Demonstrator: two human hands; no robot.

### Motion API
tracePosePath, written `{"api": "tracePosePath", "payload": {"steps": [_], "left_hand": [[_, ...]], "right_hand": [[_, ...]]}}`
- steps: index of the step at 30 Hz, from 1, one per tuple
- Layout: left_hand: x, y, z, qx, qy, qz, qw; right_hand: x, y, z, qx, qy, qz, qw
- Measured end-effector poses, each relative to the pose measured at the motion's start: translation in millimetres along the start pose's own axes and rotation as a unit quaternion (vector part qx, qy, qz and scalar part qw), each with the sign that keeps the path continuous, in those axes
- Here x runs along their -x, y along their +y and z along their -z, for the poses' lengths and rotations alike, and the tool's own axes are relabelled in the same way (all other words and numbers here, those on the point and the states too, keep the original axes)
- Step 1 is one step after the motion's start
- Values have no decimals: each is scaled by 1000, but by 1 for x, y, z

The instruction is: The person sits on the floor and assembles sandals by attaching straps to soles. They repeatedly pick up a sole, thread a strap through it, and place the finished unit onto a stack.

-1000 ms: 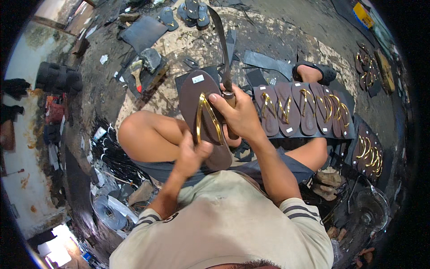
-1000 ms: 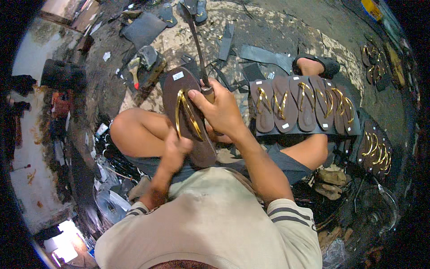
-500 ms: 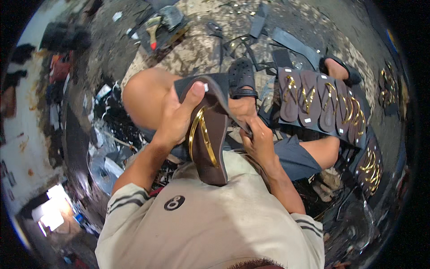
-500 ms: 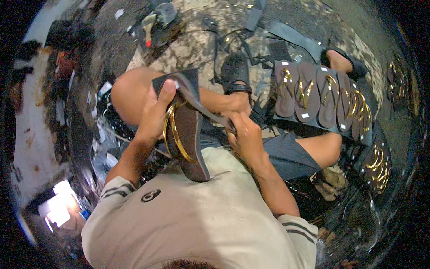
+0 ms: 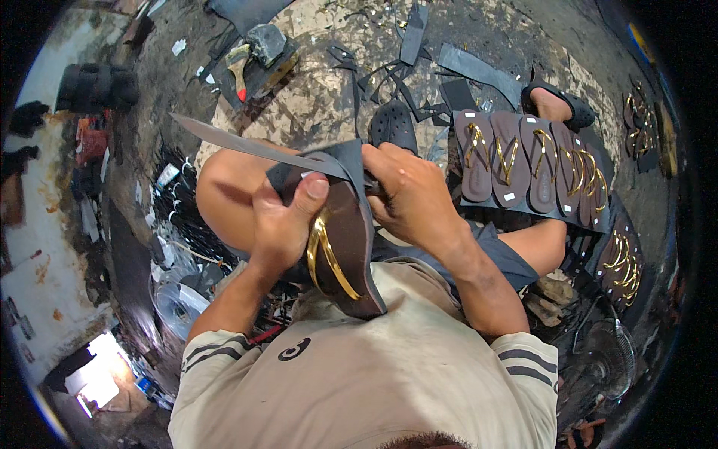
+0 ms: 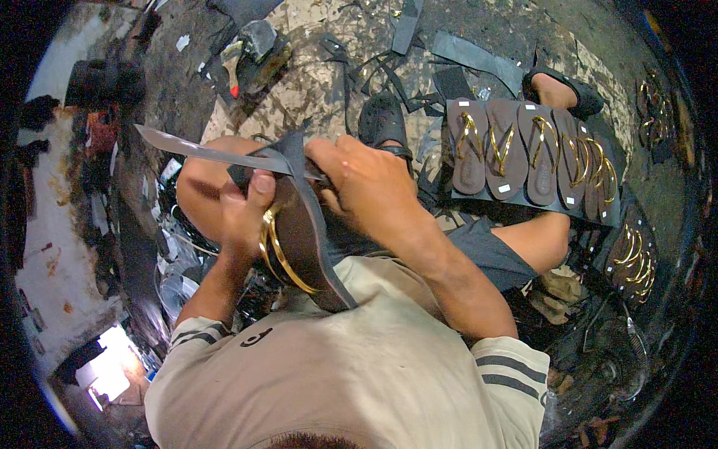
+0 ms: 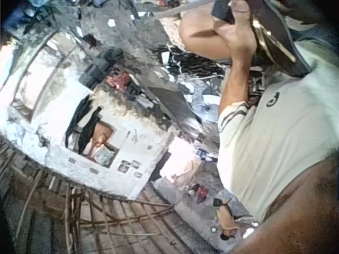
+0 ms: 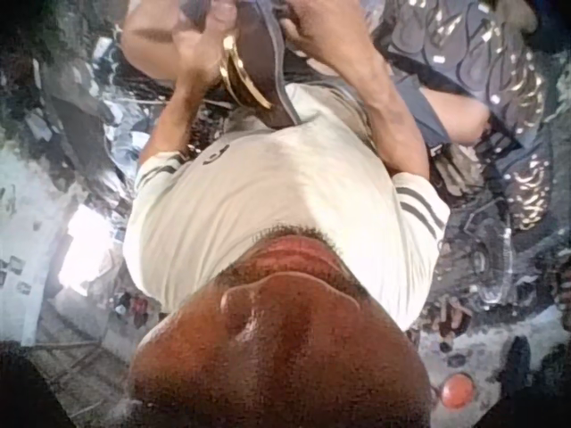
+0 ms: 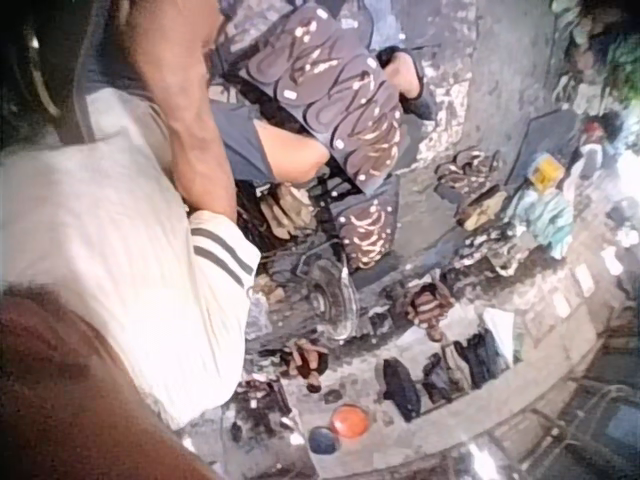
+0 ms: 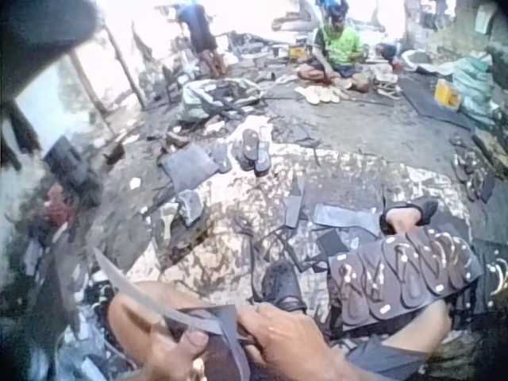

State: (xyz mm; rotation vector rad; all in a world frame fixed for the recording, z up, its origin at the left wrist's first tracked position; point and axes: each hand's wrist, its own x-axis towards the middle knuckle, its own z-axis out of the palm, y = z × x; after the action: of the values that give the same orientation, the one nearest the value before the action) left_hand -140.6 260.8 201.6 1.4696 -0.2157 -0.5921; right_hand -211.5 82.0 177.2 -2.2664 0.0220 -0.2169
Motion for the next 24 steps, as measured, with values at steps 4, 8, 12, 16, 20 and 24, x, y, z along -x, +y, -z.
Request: {"api": "tracePosePath", "payload": {"steps": [4, 8, 12, 16, 20, 24], "left_hand": [[0, 6, -1, 17, -55, 41, 998], [-1, 15, -3, 0, -98, 64, 993], [1, 13, -7, -14, -116, 86, 989], [5, 15, -9, -33, -121, 104, 987], [1, 18, -10, -125, -156, 98, 975], [2, 5, -10, -153, -183, 72, 969]], "right_hand": [[-10, 5, 14, -29, -43, 61, 997], [8, 19, 45, 7, -116, 37, 992], [0, 22, 50, -10, -135, 67, 989], [-16, 10, 73, -18, -226, 78, 971], [-45, -7, 86, -48, -329, 64, 941], [-53, -4, 104, -53, -373, 77, 923]]}}
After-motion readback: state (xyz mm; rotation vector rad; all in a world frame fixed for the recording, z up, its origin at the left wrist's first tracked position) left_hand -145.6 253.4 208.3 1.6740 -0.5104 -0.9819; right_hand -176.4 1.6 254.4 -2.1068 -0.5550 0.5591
